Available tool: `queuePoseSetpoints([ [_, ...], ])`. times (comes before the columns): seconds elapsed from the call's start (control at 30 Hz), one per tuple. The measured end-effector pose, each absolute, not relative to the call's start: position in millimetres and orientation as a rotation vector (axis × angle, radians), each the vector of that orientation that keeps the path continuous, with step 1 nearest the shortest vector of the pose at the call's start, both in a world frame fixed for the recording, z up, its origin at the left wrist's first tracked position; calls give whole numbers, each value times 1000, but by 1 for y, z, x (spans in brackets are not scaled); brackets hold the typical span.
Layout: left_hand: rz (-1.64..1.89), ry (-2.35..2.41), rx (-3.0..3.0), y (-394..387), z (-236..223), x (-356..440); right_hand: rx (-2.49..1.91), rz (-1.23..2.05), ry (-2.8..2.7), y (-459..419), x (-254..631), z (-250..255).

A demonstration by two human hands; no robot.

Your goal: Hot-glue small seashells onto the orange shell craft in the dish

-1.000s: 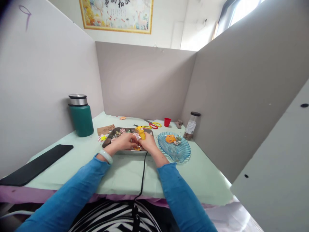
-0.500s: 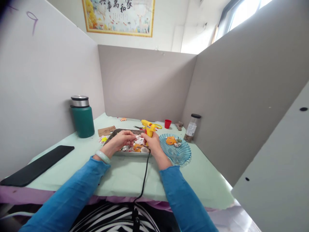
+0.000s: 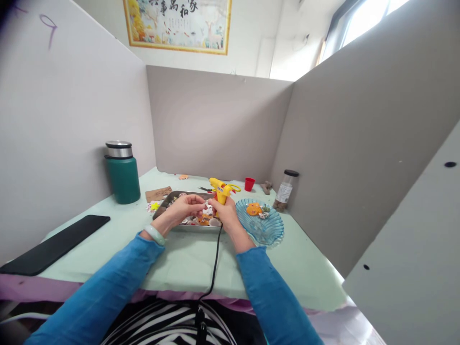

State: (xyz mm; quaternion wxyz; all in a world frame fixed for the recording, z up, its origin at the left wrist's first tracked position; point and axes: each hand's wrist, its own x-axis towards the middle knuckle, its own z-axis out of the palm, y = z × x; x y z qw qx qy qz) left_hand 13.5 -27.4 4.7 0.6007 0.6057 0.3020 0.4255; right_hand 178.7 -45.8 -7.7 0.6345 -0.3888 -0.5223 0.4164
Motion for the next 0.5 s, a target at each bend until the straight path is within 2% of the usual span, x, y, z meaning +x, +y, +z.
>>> queuePoseSetpoints([
  [0.5,1227,825,1445,-31,9,17,-857,930,-1172,-46,180,-5],
])
